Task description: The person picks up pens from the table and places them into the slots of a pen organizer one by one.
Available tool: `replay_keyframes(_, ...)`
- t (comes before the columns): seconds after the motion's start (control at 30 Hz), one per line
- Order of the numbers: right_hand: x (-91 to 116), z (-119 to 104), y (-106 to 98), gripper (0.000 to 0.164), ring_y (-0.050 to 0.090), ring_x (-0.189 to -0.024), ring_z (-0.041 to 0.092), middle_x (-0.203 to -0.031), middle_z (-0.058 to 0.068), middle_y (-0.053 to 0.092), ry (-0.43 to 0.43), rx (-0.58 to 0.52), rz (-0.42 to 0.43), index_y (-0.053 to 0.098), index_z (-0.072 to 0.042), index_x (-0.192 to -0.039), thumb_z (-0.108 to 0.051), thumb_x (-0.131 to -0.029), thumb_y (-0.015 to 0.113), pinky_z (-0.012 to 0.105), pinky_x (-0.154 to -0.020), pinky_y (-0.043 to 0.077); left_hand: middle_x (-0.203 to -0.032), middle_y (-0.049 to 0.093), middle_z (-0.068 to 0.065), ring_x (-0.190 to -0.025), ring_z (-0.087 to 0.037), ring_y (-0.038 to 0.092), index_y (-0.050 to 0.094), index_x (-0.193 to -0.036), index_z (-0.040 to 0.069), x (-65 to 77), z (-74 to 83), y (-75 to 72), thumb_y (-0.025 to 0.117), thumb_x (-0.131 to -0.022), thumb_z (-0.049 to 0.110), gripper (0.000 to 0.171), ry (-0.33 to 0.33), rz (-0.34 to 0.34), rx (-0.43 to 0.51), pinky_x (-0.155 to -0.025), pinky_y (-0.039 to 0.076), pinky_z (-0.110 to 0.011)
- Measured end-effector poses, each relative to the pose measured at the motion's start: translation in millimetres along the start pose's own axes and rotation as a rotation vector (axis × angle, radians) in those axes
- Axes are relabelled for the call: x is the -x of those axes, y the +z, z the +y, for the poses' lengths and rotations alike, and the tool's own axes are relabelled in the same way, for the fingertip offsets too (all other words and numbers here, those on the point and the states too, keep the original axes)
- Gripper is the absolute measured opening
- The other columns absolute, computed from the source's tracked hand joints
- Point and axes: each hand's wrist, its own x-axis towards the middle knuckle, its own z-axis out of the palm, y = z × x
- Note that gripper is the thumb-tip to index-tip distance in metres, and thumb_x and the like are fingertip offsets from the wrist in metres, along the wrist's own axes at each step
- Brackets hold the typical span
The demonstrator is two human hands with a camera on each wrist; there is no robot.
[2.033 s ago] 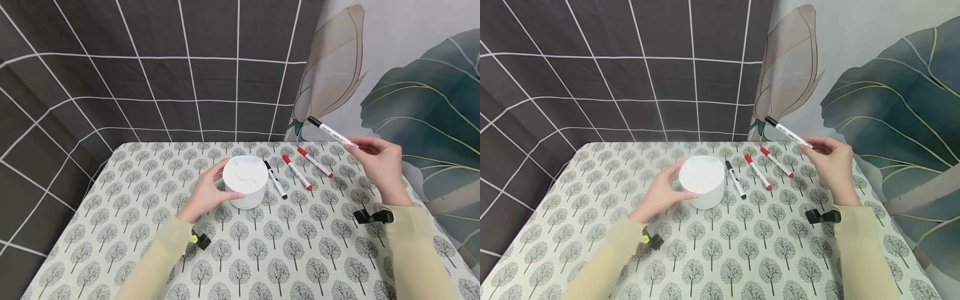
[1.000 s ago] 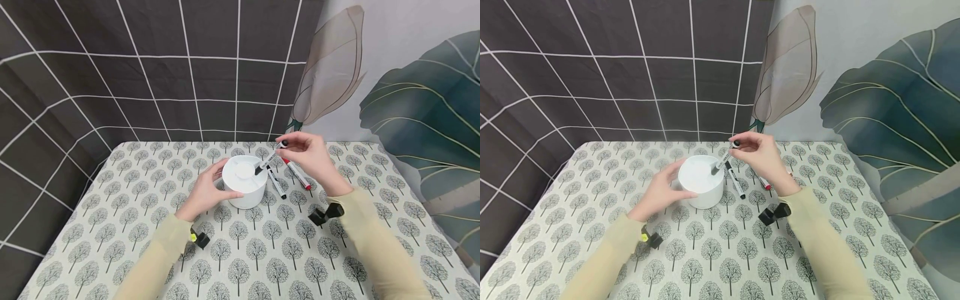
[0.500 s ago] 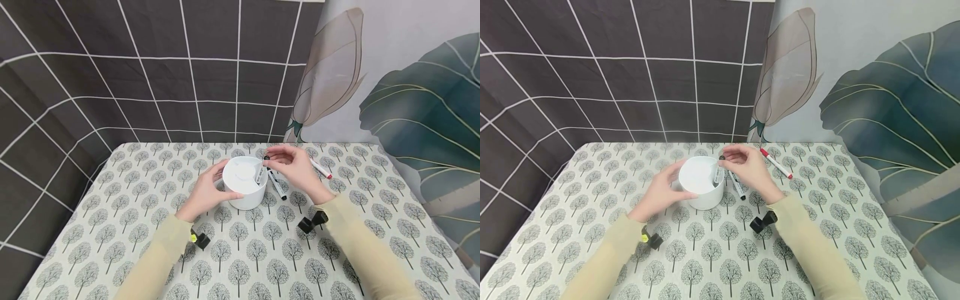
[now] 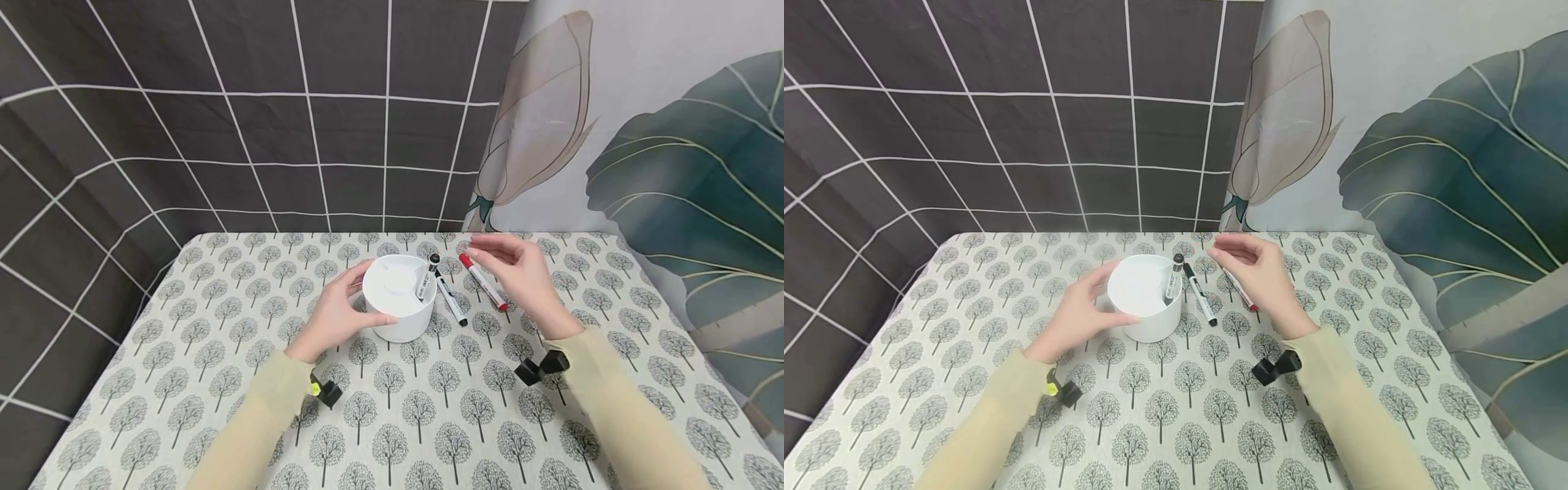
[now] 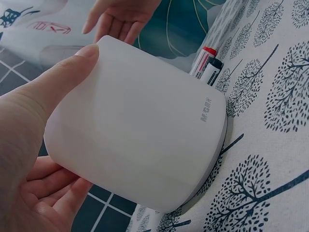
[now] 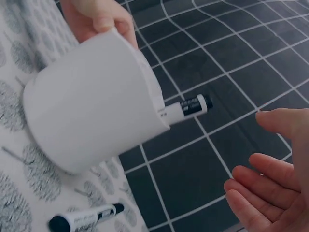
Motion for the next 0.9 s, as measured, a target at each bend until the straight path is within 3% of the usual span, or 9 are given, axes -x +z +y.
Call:
replay_keyframes(0.23, 1, 41, -7, 0.051, 0.063, -0.097, 0.016, -0.115, 0.008, 0.063, 0.052, -0.002, -0.020, 0.062, -0.008, -0.120, -0.034, -0.078, 0.076, 0.021, -0.082, 0.051, -0.136, 0.045, 0.009, -0.120, -0.015, 0.047, 0.039, -0.142, 0.021, -0.2, -0.9, -0.2, 0.085, -0.050, 0.056, 0.109, -0.012, -0.005, -0.034, -0.100, 0.040, -0.033)
replay_keyframes(0.43, 10, 64, 1, 0.059, 0.064, -0.095, 0.019, -0.114, 0.010, 0.063, 0.080, 0.033, -0.075, 0.061, -0.007, -0.120, -0.039, -0.074, 0.078, 0.022, -0.080, 0.053, -0.135, 0.046, 0.009, -0.119, -0.014, 0.047, 0.040, -0.141, 0.021, -0.5, -1.4, -0.1, 0.086, -0.050, 0.055, 0.108, 0.000, 0.001, -0.034, -0.100, 0.039, -0.031)
replay_keyframes(0.67, 17, 92, 21, 0.061, 0.064, -0.088, 0.019, -0.104, 0.009, 0.066, 0.073, 0.161, -0.128, 0.063, -0.002, -0.115, -0.039, -0.070, 0.081, 0.024, -0.076, 0.054, -0.134, 0.047, 0.007, -0.118, -0.013, 0.048, 0.041, -0.141, 0.017, -0.7, -1.0, 0.4, 0.086, -0.049, 0.056, 0.110, 0.003, 0.012, -0.037, -0.100, 0.040, -0.031)
replay_keyframes(0.9, 21, 103, 35, 0.052, 0.062, -0.076, 0.014, -0.090, 0.001, 0.067, 0.123, 0.291, -0.103, 0.067, -0.007, -0.106, -0.031, -0.064, 0.087, 0.026, -0.068, 0.054, -0.135, 0.047, 0.008, -0.119, -0.015, 0.048, 0.041, -0.141, 0.019, -1.0, -1.5, 0.3, 0.087, -0.048, 0.054, 0.109, 0.005, 0.008, -0.023, -0.100, 0.040, -0.033)
